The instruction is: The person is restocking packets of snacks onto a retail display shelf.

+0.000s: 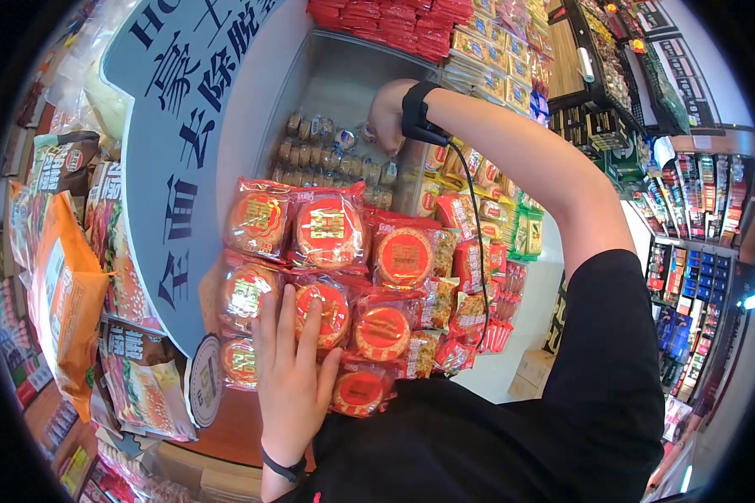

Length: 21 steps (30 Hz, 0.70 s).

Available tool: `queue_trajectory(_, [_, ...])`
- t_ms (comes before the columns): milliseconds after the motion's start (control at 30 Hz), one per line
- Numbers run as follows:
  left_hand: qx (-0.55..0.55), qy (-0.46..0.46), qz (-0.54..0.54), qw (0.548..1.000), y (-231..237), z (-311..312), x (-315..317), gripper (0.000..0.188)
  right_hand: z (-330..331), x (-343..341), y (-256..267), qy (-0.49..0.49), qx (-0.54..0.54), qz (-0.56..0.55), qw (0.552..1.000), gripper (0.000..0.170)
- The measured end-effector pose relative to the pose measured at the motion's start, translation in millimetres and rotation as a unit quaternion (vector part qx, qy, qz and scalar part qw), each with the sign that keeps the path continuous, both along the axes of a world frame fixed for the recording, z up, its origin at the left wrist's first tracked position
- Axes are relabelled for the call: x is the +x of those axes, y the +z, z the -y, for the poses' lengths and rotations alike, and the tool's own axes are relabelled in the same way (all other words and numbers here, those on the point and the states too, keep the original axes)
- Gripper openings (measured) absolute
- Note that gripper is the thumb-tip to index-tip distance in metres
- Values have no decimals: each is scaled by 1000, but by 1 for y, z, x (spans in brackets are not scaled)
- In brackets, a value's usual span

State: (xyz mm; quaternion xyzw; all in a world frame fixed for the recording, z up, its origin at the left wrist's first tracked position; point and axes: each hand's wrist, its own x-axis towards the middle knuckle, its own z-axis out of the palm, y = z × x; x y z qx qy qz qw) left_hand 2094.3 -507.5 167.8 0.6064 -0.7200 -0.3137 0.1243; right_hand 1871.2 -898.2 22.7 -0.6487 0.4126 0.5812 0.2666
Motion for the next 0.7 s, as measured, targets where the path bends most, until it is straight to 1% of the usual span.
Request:
queue_trajectory(33, [0,0,2,1000,0,0,0,69,-3,1,10,36,-45,26,998,35])
queue_trajectory(67, [-1,-1,4,1000,0,-1,0,69,-4,0,6,65,-67,24,995,35])
queue_trajectory(133, [-1,0,2,1000,0,-1,0,69,-9,-5,-20,123,-111,20,986,33])
queue_trajectory(200, [-2,0,3,1000,0,0,0,69,-4,-20,-45,154,-27,122,980,26])
queue_trajectory(233, [-2,-1,5,1000,0,0,0,69,-1,-25,-47,170,14,172,970,23])
queue_trajectory(333, [-1,0,4,1000,0,0,0,70,2,-31,-48,151,48,255,954,19])
queue_trajectory(433, [1,-1,4,1000,0,0,0,70,-9,-24,-50,141,-56,201,968,22])
queue_trajectory(500, [3,2,1,1000,0,0,0,70,-19,-23,-48,129,37,279,951,27])
queue_trajectory(567, [6,5,-7,1000,0,1,0,70,-49,-6,-16,167,84,255,949,31])
queue_trajectory(633, [6,3,-2,1000,0,0,0,70,-80,1,0,42,87,188,977,34])
queue_trajectory(667, [5,1,1,1000,-1,0,0,70,-90,3,4,-22,88,154,984,36])
queue_trajectory(700, [6,2,0,1000,-1,0,0,70,-97,4,0,-9,41,143,989,40])
